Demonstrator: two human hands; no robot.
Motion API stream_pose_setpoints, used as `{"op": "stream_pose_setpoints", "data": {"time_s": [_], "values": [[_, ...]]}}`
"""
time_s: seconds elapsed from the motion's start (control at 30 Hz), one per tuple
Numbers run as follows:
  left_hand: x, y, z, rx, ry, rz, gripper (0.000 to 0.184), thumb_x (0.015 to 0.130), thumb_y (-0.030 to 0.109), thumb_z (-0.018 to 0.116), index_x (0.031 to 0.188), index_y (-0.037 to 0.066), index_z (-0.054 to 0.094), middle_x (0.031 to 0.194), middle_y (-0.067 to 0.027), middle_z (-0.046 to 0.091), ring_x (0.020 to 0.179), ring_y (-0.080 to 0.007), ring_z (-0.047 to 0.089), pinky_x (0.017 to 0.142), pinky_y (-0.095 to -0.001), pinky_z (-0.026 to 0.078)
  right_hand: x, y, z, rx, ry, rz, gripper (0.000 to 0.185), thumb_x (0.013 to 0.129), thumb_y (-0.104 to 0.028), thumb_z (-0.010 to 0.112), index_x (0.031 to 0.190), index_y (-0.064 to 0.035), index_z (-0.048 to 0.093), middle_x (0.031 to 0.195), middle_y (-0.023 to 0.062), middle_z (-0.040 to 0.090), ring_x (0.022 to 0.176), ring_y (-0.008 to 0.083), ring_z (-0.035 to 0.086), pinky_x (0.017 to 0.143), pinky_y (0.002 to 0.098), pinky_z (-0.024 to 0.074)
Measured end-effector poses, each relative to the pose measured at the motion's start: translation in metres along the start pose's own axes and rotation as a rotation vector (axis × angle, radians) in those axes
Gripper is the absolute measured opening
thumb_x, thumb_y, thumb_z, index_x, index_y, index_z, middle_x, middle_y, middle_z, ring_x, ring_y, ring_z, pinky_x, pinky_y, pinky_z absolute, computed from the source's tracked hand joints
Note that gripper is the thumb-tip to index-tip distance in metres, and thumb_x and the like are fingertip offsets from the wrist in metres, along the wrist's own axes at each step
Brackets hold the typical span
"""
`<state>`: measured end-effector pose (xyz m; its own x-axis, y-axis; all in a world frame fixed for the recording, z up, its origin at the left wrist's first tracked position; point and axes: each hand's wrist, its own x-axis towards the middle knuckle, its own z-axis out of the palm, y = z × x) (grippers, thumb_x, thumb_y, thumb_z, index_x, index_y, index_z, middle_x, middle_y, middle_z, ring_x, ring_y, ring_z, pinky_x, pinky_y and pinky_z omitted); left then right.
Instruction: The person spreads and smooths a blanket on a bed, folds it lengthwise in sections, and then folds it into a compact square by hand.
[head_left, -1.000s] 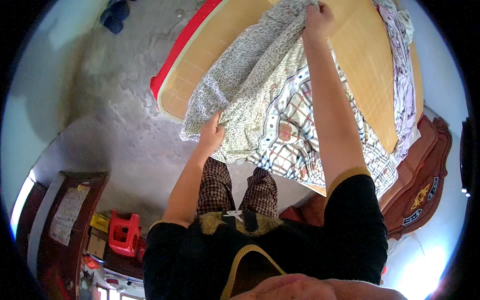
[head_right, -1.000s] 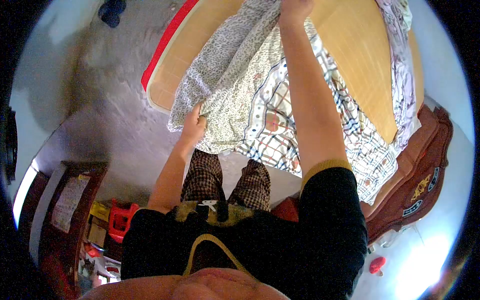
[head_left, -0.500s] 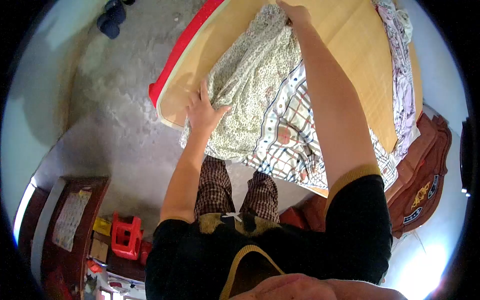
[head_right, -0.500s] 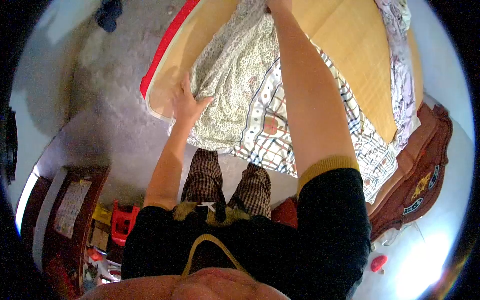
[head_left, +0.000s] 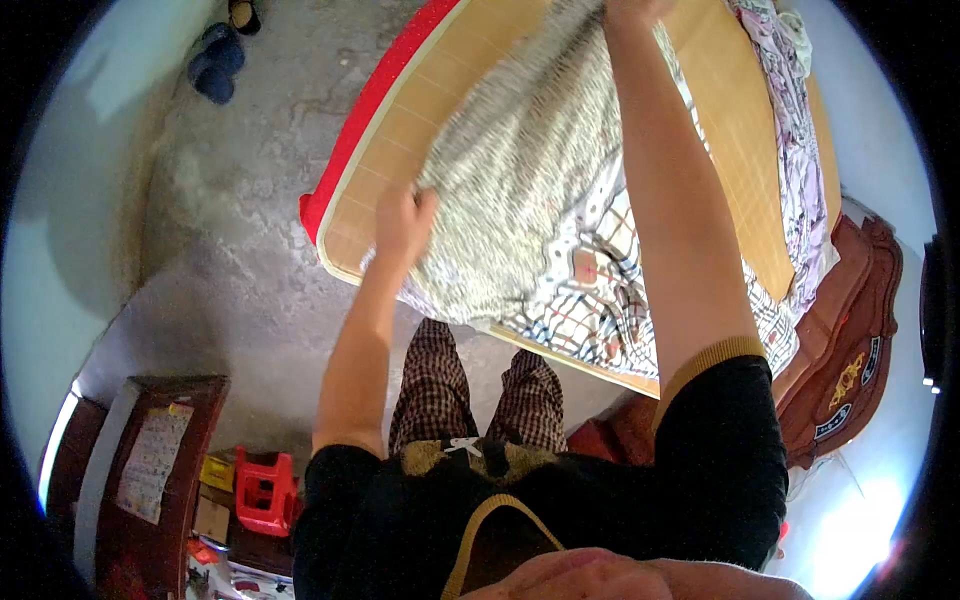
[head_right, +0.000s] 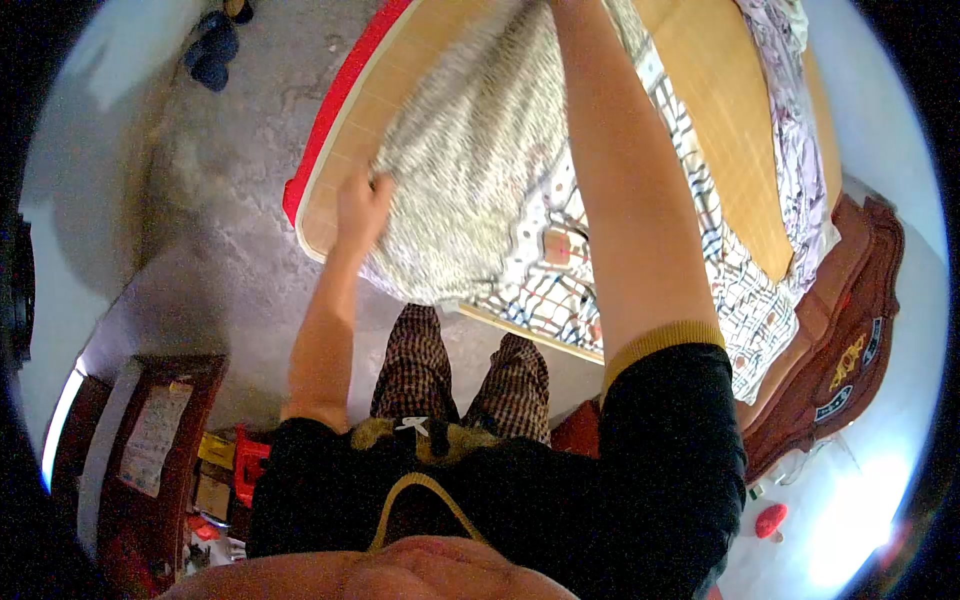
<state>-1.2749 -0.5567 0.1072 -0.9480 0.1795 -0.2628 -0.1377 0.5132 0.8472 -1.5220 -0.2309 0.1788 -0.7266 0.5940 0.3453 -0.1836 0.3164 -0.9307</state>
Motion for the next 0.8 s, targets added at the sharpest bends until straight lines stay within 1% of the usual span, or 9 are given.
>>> {"op": "stream_pose_setpoints", "data": {"time_s": [0.07,0.1,0.17,0.23,0.33,0.37,0.5,0.6,0.8], "values": [[0.017,-0.014,-0.003,0.086,0.008,-0.052,0.038,0.088,0.021,0.054,0.121,0.002,0.051,0.101,-0.0264,0.062,0.092,-0.042,0.061,0.078,-0.0468,0.047,-0.029,-0.059,0.022,-0.208,-0.245,0.163,0.032,0.084,-0.005,0.052,0.114,-0.0036,0.063,0.086,0.0109,0.064,0.074,0.0182,0.061,0.069,0.0298,0.0498],[0.022,-0.019,-0.004,0.135,0.01,-0.043,0.041,0.09,0.022,0.052,0.125,0.002,0.049,0.098,-0.0263,0.063,0.092,-0.0419,0.061,0.078,-0.0465,0.047,-0.029,-0.02,0.035,-0.34,-0.239,-0.212,0.04,0.085,-0.011,0.058,0.125,-0.0044,0.057,0.105,0.0166,0.065,0.097,0.0255,0.063,0.085,0.0339,0.0494],[0.041,-0.059,-0.004,0.136,0.028,-0.056,0.045,0.091,0.025,0.053,0.129,0.003,0.047,0.103,-0.0261,0.063,0.094,-0.0421,0.061,0.079,-0.0467,0.047,-0.052,0.014,0.023,-0.326,-0.287,-0.24,0.046,0.086,-0.018,0.063,0.13,-0.0066,0.053,0.123,0.0213,0.059,0.118,0.0309,0.055,0.1,0.0377,0.0428],[0.039,-0.067,-0.003,0.127,0.03,-0.081,0.049,0.091,0.028,0.054,0.133,0.003,0.044,0.108,-0.0258,0.062,0.096,-0.0423,0.061,0.081,-0.0469,0.047,-0.098,0.032,-0.007,-0.301,-0.379,0.017,0.052,0.088,-0.024,0.065,0.135,-0.0112,0.049,0.13,0.0217,0.054,0.122,0.0285,0.052,0.104,0.036,0.0383],[-0.008,-0.055,-0.009,0.253,-0.128,-0.001,0.071,0.085,0.038,0.064,0.14,0.003,0.036,0.128,-0.0254,0.053,0.111,-0.0416,0.055,0.092,-0.046,0.044,-0.21,-0.014,-0.08,-0.489,-0.368,-0.095,0.025,0.089,-0.009,0.057,0.112,-0.0031,0.061,0.11,0.0154,0.063,0.104,0.0273,0.059,0.088,0.0358,0.0463],[-0.018,-0.05,-0.011,0.256,-0.138,0.0,0.071,0.085,0.038,0.064,0.14,0.003,0.036,0.128,-0.0254,0.053,0.111,-0.0416,0.055,0.092,-0.046,0.044,-0.243,-0.023,-0.1,-0.521,-0.343,-0.083,0.022,0.086,-0.008,0.058,0.107,-0.0026,0.061,0.103,0.0189,0.06,0.1,0.037,0.055,0.088,0.041,0.0427],[-0.034,-0.068,-0.008,0.216,-0.299,-0.206,0.071,0.079,0.027,0.07,0.137,0.0,0.039,0.125,-0.0269,0.054,0.112,-0.04,0.056,0.095,-0.0438,0.043,-0.359,-0.028,-0.187,-0.96,-0.601,-0.008,0.04,0.088,-0.019,0.058,0.127,-0.013,0.053,0.136,0.0153,0.046,0.13,0.038,0.037,0.107,0.0528,0.0262],[-0.003,-0.056,-0.02,0.252,-0.239,-0.144,0.061,0.081,0.019,0.066,0.134,-0.002,0.042,0.124,-0.027,0.055,0.114,-0.04,0.054,0.097,-0.0426,0.042,-0.385,-0.009,-0.168,-1.108,-0.664,0.167,0.048,0.092,-0.028,0.052,0.138,-0.0176,0.044,0.151,0.0153,0.029,0.14,0.04,0.021,0.114,0.0545,0.0116],[0.025,-0.051,-0.04,0.355,-0.026,-0.042,0.06,0.082,0.024,0.069,0.133,0.003,0.045,0.128,-0.0233,0.053,0.121,-0.0386,0.049,0.101,-0.0436,0.038,-0.364,0.016,-0.131,-0.952,-0.485,0.069,0.048,0.091,-0.03,0.054,0.139,-0.025,0.044,0.151,0.0125,0.028,0.141,0.0416,0.018,0.113,0.0576,0.0125]]}}
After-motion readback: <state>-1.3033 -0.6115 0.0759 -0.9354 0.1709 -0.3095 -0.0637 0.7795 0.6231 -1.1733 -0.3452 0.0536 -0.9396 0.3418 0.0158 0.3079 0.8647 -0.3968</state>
